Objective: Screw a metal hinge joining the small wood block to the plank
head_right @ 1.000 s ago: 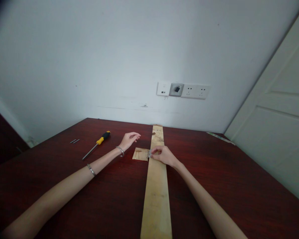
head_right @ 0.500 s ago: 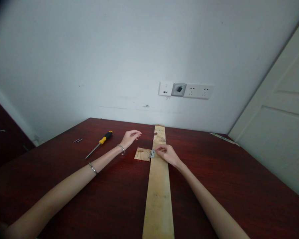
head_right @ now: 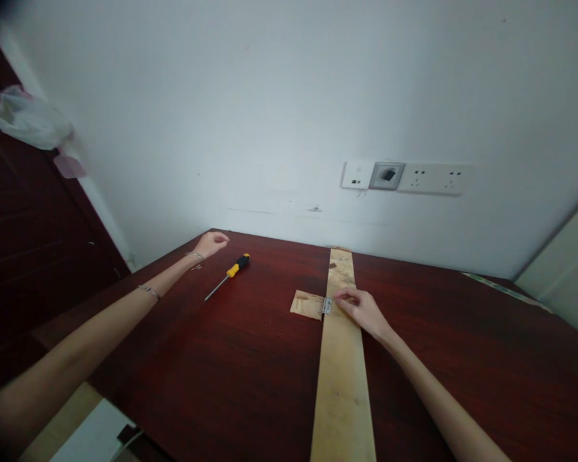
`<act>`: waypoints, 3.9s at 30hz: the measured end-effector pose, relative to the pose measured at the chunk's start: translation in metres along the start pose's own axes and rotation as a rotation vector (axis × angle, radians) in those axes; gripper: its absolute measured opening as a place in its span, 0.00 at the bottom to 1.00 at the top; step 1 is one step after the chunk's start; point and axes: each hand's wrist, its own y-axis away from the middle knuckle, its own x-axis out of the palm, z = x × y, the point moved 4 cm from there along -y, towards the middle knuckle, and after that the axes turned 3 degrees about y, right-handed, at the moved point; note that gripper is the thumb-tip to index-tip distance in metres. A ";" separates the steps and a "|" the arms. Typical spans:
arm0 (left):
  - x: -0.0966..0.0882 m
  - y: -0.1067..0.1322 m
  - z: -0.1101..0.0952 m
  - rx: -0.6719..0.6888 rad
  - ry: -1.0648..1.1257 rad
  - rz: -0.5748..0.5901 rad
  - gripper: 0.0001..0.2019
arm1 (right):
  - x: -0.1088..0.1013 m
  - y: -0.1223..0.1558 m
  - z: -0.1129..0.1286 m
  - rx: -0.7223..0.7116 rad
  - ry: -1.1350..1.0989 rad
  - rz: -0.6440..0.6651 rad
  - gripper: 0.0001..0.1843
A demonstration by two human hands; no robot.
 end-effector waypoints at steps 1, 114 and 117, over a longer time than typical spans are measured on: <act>-0.015 0.000 0.017 -0.048 -0.043 0.000 0.06 | 0.000 0.000 0.000 0.001 -0.002 -0.001 0.13; 0.204 0.108 -0.162 0.720 -0.091 0.698 0.34 | 0.009 -0.014 -0.001 -0.072 -0.060 -0.170 0.14; 0.203 0.108 -0.162 0.706 -0.069 0.703 0.34 | 0.010 -0.014 -0.002 -0.071 -0.056 -0.169 0.14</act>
